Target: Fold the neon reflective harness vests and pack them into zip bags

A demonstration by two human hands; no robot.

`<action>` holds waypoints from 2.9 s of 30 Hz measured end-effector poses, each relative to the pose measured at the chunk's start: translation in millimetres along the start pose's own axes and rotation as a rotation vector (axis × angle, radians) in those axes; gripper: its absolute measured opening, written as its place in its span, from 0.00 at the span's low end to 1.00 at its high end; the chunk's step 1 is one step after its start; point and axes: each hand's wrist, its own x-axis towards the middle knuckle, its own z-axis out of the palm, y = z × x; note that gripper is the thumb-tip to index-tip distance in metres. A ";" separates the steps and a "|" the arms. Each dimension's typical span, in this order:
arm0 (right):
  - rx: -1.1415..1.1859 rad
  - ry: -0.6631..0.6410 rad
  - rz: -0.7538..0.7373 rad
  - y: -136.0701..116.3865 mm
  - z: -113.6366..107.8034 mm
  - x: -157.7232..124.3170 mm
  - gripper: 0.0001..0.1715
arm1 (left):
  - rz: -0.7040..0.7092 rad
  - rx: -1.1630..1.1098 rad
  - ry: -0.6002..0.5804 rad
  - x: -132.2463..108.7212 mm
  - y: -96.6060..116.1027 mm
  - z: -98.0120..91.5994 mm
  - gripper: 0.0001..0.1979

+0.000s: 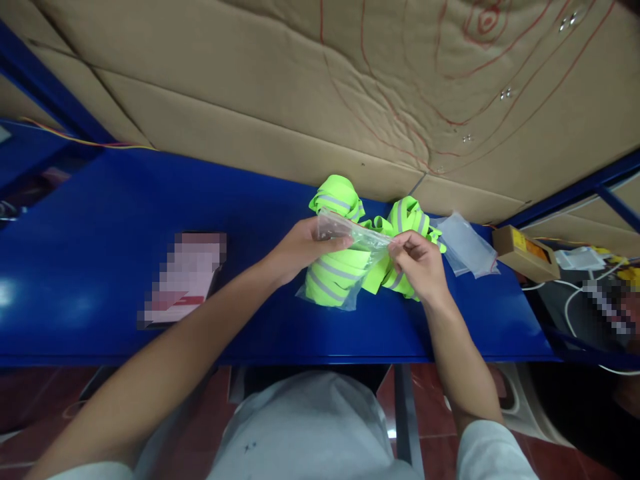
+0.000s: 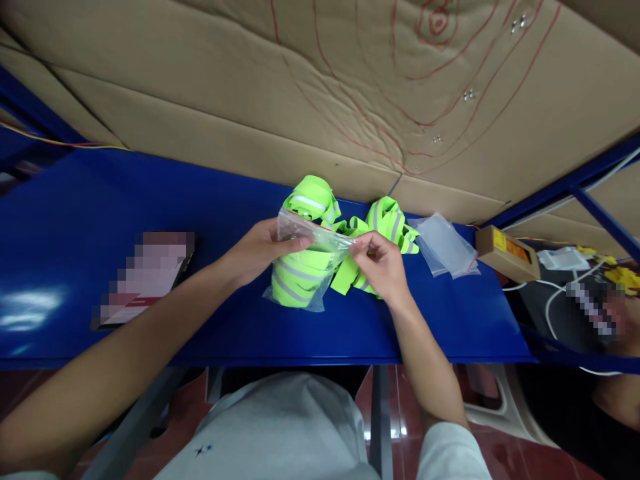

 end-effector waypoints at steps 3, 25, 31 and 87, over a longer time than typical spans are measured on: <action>0.002 0.002 -0.013 0.9 3.3 -0.5 0.12 | -0.001 0.002 0.052 -0.4 -2.2 1.9 0.18; 0.131 -0.055 0.083 2.5 10.9 -1.7 0.14 | 0.078 0.121 0.103 -4.7 -2.9 9.8 0.19; 0.102 -0.057 0.086 6.0 12.6 -2.6 0.19 | 0.087 0.161 0.081 -5.1 -3.5 11.7 0.20; -0.236 -0.273 -0.056 -1.0 7.6 -6.1 0.06 | 0.087 0.211 -0.160 -14.2 -43.0 35.6 0.28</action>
